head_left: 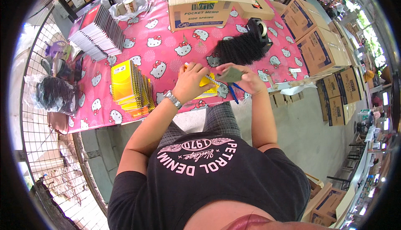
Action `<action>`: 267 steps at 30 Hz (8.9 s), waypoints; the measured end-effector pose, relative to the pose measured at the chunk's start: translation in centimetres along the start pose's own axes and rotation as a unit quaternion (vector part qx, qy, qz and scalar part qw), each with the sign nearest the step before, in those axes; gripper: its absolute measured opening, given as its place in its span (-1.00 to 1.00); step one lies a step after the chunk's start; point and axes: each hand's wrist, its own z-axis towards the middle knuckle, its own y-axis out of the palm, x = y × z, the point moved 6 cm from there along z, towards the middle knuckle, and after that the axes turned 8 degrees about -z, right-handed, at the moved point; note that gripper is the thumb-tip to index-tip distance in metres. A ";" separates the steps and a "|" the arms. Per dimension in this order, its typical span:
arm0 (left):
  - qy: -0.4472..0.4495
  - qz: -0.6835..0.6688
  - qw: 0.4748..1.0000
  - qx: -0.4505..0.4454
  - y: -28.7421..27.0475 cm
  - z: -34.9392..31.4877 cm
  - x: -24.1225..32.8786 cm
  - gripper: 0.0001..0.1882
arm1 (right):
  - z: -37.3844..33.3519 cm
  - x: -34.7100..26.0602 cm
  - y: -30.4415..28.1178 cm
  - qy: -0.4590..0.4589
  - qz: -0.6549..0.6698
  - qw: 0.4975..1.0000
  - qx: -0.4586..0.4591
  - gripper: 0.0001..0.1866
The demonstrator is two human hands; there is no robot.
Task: The person assembles notebooks by hand, placing paper into covers and threading metal coils through the binding holes before placing the finished notebooks into a stack.
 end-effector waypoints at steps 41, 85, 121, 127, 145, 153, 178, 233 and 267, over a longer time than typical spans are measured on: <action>-0.284 -0.351 0.868 0.208 0.2 -3.7 -6.8 -0.78 | -5.6 4.5 3.7 -0.024 -0.390 0.828 0.403 -0.46; -0.137 0.277 0.951 0.008 -11.2 -2.7 -5.9 -0.59 | 5.3 13.0 -14.6 0.261 -0.608 0.662 0.351 -0.63; 0.064 0.083 0.993 -0.046 0.2 0.4 0.1 -0.80 | -0.1 1.5 0.2 -0.005 -0.332 0.926 0.177 -0.71; 0.064 0.070 0.995 -0.014 0.2 0.4 0.3 -0.82 | -1.6 2.2 1.1 -0.059 -0.343 0.892 0.289 -0.75; 0.098 0.082 0.992 -0.021 1.9 1.1 2.5 -0.73 | -2.2 0.8 1.6 0.057 -0.328 0.913 0.234 -0.61; 0.090 0.056 0.994 -0.032 1.4 0.8 2.4 -0.82 | -2.0 3.9 -2.3 0.066 -0.304 0.902 0.299 -0.71; 0.017 0.022 0.998 -0.051 0.2 0.7 0.0 -0.57 | 0.7 0.9 -0.8 0.055 -0.126 0.991 0.004 -0.56; -0.122 -0.187 0.943 0.246 -1.3 -4.6 -4.2 -0.71 | -0.6 2.2 9.8 0.181 0.274 0.939 0.099 -0.45; 0.073 0.139 0.978 -0.140 4.4 -4.0 -0.5 -0.81 | 4.8 9.8 -16.3 0.151 -0.596 0.672 0.412 -0.70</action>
